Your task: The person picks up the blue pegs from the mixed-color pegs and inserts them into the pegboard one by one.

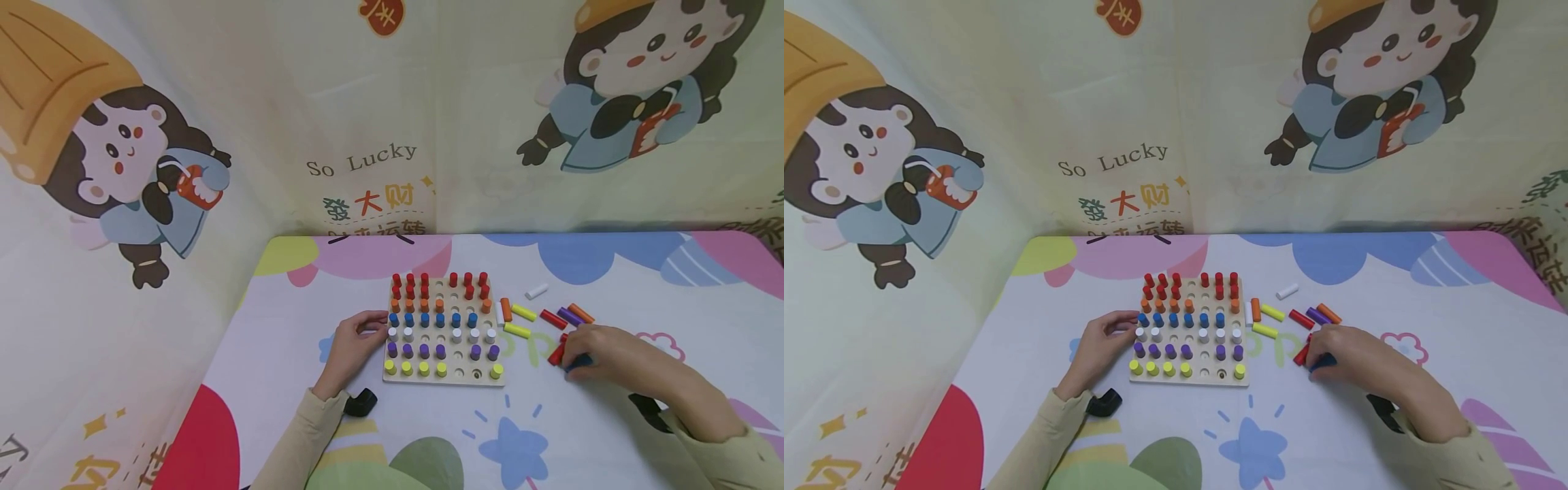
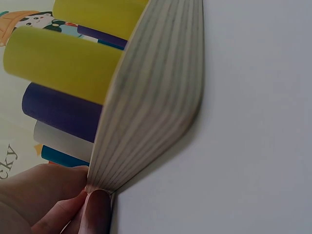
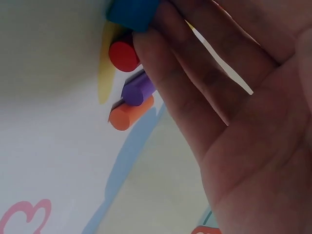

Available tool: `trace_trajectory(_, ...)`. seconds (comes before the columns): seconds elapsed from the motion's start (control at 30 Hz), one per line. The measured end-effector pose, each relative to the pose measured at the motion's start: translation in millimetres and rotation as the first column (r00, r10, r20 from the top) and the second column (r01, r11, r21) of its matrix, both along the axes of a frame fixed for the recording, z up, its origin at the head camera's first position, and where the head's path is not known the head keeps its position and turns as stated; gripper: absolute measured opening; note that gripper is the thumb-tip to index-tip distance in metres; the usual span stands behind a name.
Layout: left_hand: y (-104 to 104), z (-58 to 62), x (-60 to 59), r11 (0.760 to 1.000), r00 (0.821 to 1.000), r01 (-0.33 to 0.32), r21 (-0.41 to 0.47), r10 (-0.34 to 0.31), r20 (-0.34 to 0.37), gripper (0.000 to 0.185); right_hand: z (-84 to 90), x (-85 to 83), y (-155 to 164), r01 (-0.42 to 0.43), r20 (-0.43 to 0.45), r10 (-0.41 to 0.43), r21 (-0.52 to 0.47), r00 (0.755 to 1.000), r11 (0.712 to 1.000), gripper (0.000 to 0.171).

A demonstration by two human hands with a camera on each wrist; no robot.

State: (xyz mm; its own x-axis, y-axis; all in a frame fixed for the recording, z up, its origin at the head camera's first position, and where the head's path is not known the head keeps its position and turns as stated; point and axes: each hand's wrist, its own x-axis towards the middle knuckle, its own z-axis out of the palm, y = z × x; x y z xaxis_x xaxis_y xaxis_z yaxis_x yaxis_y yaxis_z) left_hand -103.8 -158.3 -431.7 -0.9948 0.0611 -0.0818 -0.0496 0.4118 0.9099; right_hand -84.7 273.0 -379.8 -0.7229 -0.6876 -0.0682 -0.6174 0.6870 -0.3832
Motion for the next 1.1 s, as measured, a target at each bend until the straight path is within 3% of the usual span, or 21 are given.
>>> trace_trajectory(0.37, 0, 0.6, -1.5, 1.0, 1.0, 0.0, -0.019, 0.001, 0.013, 0.031, -2.0, -0.1, -1, -0.03, -0.082, 0.031, 0.014, 0.996, 0.999, 0.013)
trace_trajectory(0.57, 0, 0.8, -1.1, 1.0, 1.0, -0.003, -0.005, 0.003, 0.015, 0.031, -0.9, -0.8, -3, -0.034, -0.086, 0.031, -0.031, 0.996, 0.999, 0.016)
trace_trajectory(0.8, 0, 0.1, 0.3, 1.0, 1.0, 0.004, 0.014, -0.004, 0.001, 0.031, 4.7, 0.9, -6, 0.023, -0.078, -0.026, -0.043, 0.997, 0.999, 0.018)
trace_trajectory(1.1, -1, -0.7, -0.4, 1.0, 1.0, 0.007, -0.012, -0.008, -0.021, 0.03, 11.1, 0.7, -12, 0.052, -0.054, -0.056, -0.073, 0.997, 0.996, 0.018)
